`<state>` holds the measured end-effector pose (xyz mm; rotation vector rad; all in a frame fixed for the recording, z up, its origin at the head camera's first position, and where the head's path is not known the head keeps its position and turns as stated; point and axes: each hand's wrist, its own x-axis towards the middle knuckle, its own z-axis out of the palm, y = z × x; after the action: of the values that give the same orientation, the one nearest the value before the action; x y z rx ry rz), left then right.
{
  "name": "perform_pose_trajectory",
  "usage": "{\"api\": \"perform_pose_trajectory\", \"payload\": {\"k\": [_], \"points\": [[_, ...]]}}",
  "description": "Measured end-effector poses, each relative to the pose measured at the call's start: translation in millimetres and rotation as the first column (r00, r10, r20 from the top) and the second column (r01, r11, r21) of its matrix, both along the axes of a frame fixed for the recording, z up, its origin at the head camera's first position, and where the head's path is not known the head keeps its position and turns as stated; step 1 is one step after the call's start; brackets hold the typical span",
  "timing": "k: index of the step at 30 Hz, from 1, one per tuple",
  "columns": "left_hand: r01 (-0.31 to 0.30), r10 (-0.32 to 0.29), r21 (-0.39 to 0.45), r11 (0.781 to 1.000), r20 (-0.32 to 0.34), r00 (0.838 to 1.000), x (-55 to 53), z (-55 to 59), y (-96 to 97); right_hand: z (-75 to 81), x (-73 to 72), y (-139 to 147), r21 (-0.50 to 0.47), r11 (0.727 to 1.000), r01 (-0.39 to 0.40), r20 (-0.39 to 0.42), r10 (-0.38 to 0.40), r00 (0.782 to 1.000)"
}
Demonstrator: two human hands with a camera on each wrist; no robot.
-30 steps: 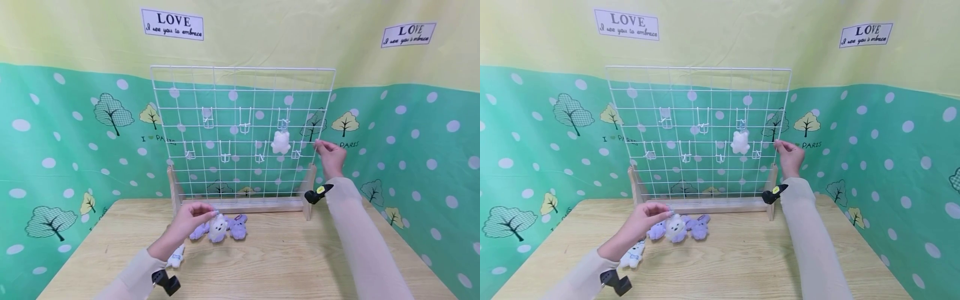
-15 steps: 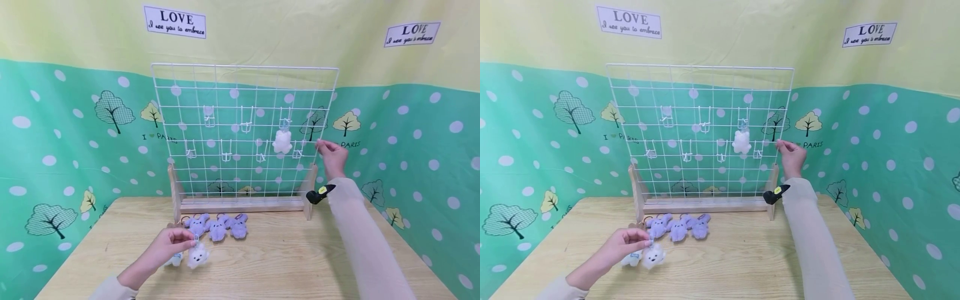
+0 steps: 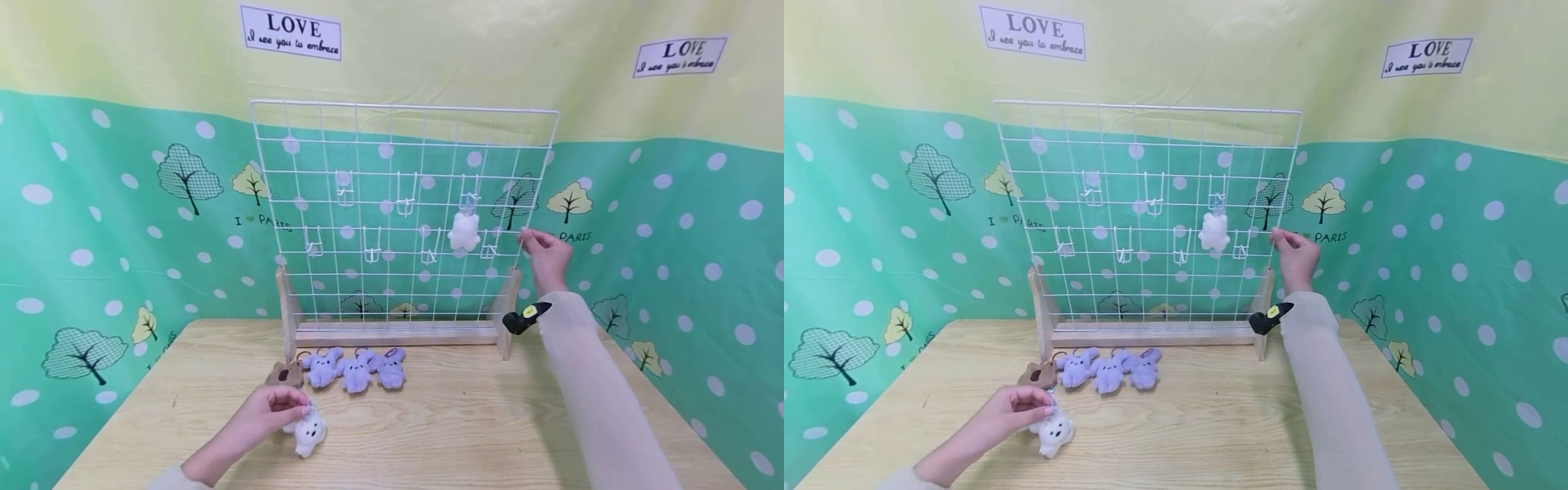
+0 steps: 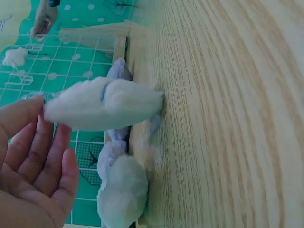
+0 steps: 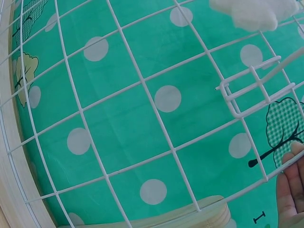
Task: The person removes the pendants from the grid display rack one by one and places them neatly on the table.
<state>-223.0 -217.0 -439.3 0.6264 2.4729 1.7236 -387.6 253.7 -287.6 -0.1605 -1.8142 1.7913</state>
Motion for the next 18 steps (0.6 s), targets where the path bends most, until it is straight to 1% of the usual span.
{"api": "perform_pose_trajectory", "payload": {"k": [4,5,11,18], "points": [[-0.09,0.089,-0.05,0.995,-0.008,0.996,-5.1,-0.6,3.2,0.0,0.1,0,-0.009,1.0,-0.002,0.007,0.002,1.0],[-0.104,0.104,-0.057,0.993,-0.014,0.995,-6.6,-0.8,4.2,0.0,0.3,0,-0.009,1.0,-0.003,0.006,0.003,1.0],[-0.145,0.142,-0.061,0.988,-0.044,0.989,-18.1,-1.8,9.3,-0.2,0.4,-1,-0.006,1.0,0.005,0.0,-0.005,1.0],[-0.18,0.176,-0.076,0.981,-0.054,0.983,-32.1,-4.4,17.3,-0.1,0.2,-1,-0.013,1.0,-0.004,-0.005,0.004,1.0]]}}
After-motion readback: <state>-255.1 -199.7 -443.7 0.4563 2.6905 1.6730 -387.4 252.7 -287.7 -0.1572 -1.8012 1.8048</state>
